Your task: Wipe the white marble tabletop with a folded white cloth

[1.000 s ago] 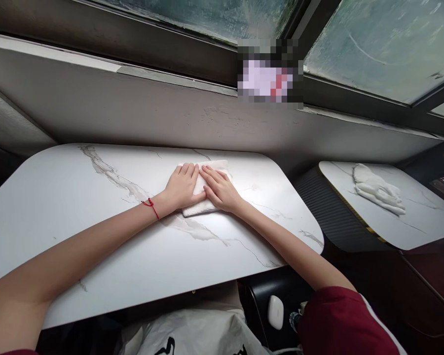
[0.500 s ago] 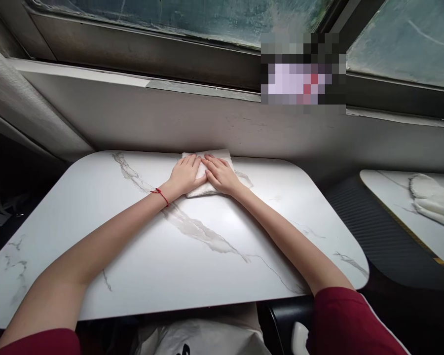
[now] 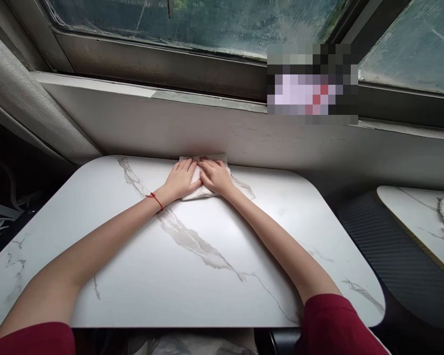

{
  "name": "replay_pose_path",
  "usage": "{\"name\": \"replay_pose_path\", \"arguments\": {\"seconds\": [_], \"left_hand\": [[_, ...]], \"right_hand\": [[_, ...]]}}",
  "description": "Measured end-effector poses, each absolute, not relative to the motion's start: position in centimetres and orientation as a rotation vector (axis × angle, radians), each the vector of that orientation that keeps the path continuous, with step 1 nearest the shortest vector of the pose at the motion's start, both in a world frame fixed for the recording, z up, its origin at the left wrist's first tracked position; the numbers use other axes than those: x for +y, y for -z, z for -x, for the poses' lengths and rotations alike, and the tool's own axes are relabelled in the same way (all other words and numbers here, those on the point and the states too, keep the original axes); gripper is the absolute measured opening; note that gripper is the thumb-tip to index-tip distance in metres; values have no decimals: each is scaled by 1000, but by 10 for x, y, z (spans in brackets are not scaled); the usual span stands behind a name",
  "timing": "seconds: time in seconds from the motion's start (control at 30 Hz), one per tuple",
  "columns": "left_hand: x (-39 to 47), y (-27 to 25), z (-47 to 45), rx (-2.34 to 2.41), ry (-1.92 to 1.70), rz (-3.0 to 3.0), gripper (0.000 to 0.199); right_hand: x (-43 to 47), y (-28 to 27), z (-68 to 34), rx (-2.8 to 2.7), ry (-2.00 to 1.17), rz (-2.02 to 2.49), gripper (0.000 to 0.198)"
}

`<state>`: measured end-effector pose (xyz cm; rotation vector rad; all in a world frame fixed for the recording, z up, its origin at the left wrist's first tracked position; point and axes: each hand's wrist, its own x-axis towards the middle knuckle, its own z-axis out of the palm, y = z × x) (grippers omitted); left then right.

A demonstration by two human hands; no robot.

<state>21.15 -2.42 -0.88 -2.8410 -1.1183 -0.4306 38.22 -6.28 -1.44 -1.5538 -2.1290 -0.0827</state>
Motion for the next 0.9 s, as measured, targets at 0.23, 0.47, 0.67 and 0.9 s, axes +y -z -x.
{"name": "replay_pose_path", "arguments": {"seconds": [0.23,0.47,0.67,0.9], "left_hand": [[-29,4,-212,-1079,386,2804,56],[-50,1,-201,-1092,359,2770,58],[-90,0,-167,-1163,297,2748,60],[-157,-14,-105,-1155,147,2810,63]], "right_hand": [[-65,16,-384,-2159,84,1567,41],[-83,12,-374,-2223,58,1518,43],[-118,7,-338,-2304,86,1473,46],[-180,2,-270,-2390,87,1490,55]]}}
